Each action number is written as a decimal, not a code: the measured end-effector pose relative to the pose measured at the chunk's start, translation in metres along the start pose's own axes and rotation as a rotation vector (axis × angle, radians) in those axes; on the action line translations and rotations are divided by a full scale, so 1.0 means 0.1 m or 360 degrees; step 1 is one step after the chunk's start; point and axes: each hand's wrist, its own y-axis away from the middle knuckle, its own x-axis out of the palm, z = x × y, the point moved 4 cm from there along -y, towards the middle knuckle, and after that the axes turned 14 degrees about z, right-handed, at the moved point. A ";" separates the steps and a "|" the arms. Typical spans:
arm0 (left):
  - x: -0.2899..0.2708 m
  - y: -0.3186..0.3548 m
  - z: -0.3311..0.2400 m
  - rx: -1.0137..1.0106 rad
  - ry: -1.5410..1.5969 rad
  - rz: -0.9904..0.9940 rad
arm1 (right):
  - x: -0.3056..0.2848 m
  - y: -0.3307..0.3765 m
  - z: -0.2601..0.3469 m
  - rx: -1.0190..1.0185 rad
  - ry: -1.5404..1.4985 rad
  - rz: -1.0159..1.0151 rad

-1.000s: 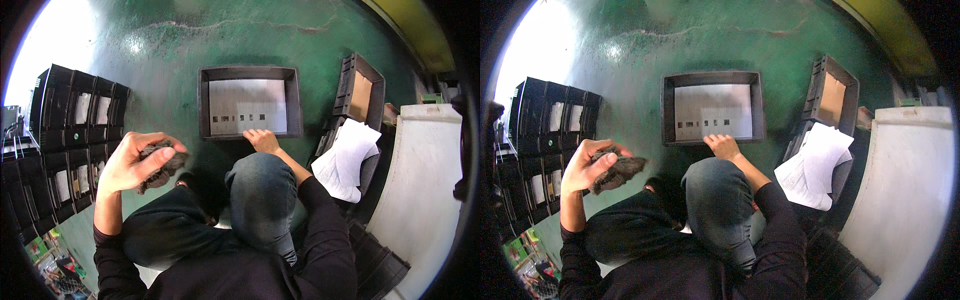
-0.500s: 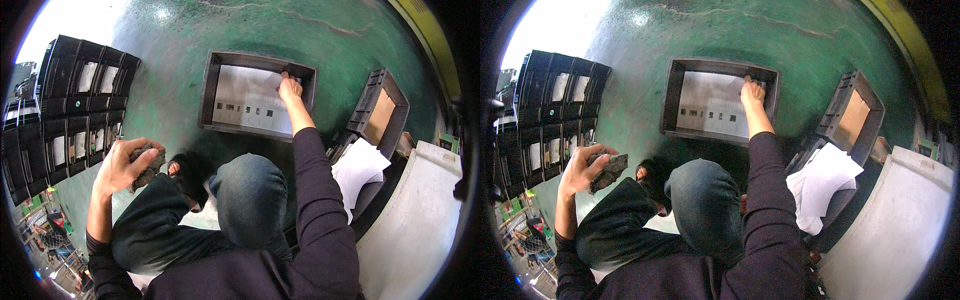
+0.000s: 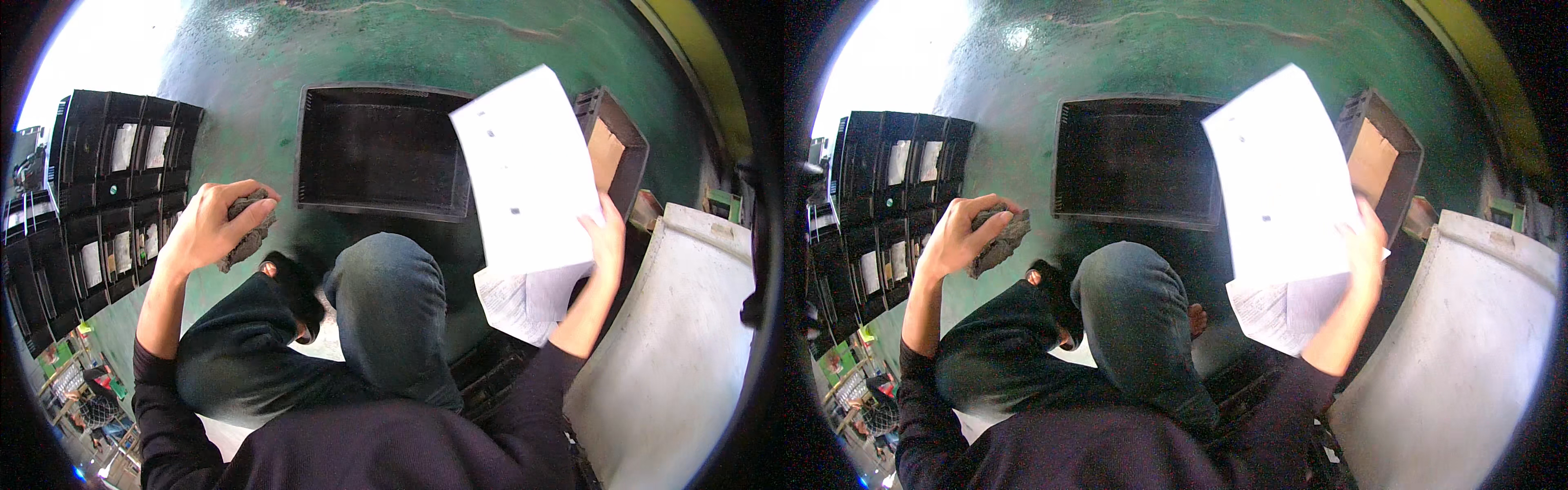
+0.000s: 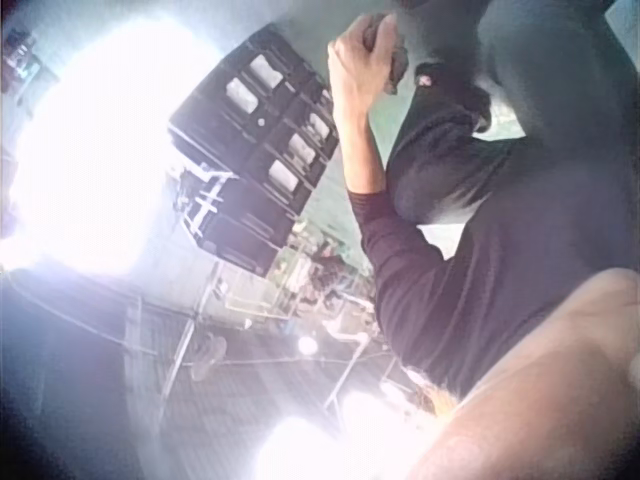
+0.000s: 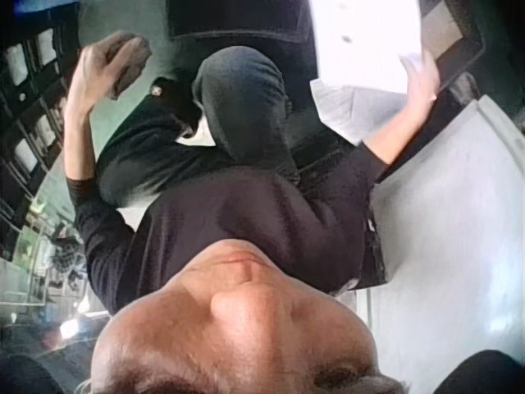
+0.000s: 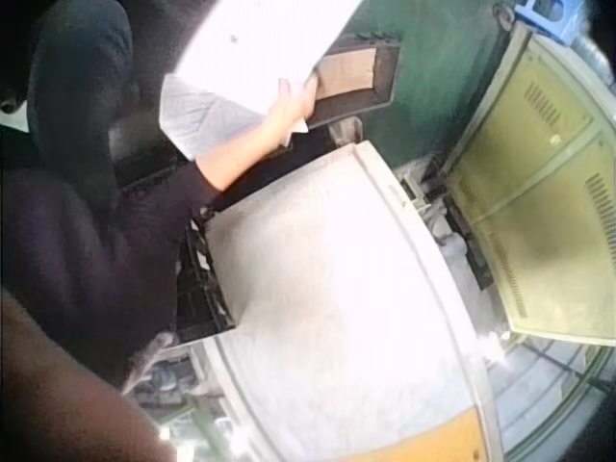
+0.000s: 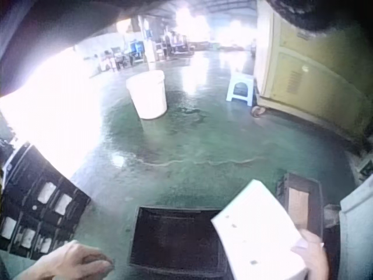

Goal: The person sits on the floor and wipes the inside of black plastic crates with a cloth. They place white paper sheets into the crates and stack them. Later, they walk to a table, pick up a green basket filled with black parts, and hand it to another person.

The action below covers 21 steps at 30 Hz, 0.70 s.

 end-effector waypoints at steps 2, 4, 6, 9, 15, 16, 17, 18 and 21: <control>0.00 -0.07 -0.02 -0.0024 -0.0033 0.0031 | -0.53 0.57 -0.55 0.0417 0.0221 0.0129; 0.00 -0.10 -0.05 0.0002 -0.0040 0.0023 | -0.81 1.07 -0.97 0.0858 0.0261 0.0249; 0.00 -0.12 -0.05 0.0016 -0.0038 0.0017 | -0.84 1.39 -1.15 0.1446 0.0523 0.0472; 0.02 -0.13 -0.03 -0.0010 -0.0026 -0.0006 | -0.60 1.15 -0.58 0.1021 0.1615 -0.0533; -0.02 -0.07 0.08 -0.0080 -0.0150 -0.0166 | 1.99 0.05 0.87 -0.1110 0.1060 0.0436; -0.05 -0.01 0.10 -0.0093 -0.0170 -0.0232 | 2.26 0.02 1.03 -0.1309 0.1141 0.0303; -0.07 0.05 0.13 -0.0177 -0.0254 -0.0245 | 2.48 -0.08 1.06 -0.0969 0.1118 0.0525; -0.10 0.13 0.15 -0.0181 -0.0169 -0.0297 | 2.65 -0.13 1.03 -0.0571 0.1187 0.0926; -0.19 0.33 0.23 -0.0198 -0.0140 -0.0364 | 2.38 -0.20 1.30 -0.0852 0.0837 0.0311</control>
